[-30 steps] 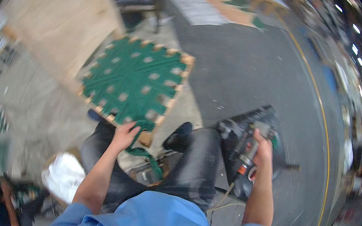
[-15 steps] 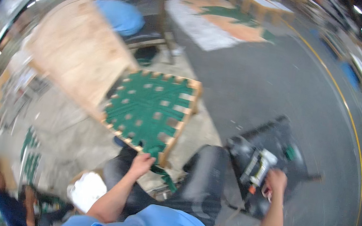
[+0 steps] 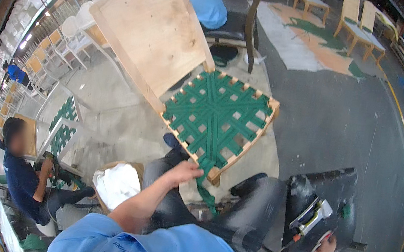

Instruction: The person weaves green straps into a wooden chair seat frame, then staples them in place. They cover the woven seat with a white fabric sheet and staple it to the underside of the chair. Finally, they lift the chair and place it upright next to other finished chairs.

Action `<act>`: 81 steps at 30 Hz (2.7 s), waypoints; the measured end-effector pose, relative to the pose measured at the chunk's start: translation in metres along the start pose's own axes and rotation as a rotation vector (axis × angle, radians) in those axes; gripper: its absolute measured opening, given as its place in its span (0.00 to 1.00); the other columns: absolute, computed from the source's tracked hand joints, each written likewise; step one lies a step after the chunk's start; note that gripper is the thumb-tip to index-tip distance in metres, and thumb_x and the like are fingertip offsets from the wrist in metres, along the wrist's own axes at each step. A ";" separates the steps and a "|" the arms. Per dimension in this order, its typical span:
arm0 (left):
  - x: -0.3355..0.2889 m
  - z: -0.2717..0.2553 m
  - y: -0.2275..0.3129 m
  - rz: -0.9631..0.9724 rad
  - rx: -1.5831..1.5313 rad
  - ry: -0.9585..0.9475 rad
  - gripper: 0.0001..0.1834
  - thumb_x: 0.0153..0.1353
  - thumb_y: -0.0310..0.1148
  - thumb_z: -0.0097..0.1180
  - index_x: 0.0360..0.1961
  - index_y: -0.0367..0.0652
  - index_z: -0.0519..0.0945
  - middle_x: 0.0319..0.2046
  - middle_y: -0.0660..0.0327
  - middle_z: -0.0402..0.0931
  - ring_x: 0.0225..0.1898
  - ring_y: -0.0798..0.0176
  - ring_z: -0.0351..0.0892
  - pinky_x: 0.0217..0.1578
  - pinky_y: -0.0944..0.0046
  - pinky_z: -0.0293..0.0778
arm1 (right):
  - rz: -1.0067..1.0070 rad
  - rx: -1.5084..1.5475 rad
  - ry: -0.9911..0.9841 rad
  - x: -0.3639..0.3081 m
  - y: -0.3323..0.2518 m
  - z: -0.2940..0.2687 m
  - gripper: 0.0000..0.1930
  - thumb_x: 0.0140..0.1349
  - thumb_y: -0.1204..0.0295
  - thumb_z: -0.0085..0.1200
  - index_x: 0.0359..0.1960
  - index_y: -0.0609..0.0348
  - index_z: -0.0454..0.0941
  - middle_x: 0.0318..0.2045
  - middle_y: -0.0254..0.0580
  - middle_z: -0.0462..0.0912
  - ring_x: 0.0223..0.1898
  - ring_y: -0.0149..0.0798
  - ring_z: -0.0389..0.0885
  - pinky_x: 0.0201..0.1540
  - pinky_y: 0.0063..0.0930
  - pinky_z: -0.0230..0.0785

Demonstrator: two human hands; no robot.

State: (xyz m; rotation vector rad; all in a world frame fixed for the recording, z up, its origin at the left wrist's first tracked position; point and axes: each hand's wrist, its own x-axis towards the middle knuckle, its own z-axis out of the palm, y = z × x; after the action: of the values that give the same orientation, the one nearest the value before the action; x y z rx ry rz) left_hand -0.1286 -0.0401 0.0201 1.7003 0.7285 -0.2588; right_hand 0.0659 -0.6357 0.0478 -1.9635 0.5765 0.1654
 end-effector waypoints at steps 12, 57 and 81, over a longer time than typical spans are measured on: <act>0.051 -0.030 0.035 -0.014 -0.526 0.156 0.14 0.74 0.35 0.54 0.43 0.32 0.83 0.34 0.61 0.83 0.30 0.67 0.79 0.34 0.66 0.76 | -1.410 -0.736 -0.770 -0.081 -0.168 0.281 0.29 0.51 0.51 0.72 0.53 0.45 0.80 0.42 0.44 0.81 0.45 0.51 0.82 0.48 0.45 0.67; -0.051 0.080 -0.021 -0.318 -0.782 -0.333 0.08 0.69 0.25 0.56 0.48 0.37 0.77 0.40 0.53 0.84 0.38 0.56 0.87 0.43 0.55 0.85 | -0.101 -0.643 0.536 -0.007 -0.003 0.021 0.24 0.61 0.66 0.64 0.58 0.58 0.78 0.50 0.54 0.80 0.52 0.58 0.81 0.53 0.49 0.75; 0.020 0.082 -0.037 -0.610 -1.266 -0.196 0.18 0.74 0.42 0.54 0.57 0.44 0.77 0.30 0.60 0.81 0.20 0.71 0.67 0.34 0.58 0.81 | 0.302 0.326 -0.834 0.019 -0.132 0.495 0.40 0.66 0.35 0.55 0.69 0.52 0.66 0.58 0.44 0.77 0.52 0.46 0.78 0.51 0.52 0.72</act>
State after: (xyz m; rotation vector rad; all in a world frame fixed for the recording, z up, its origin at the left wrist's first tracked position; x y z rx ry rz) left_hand -0.1173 -0.1073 -0.0422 0.2335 0.9486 -0.2811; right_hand 0.2106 -0.1598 -0.0769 -1.3141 0.3050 0.9615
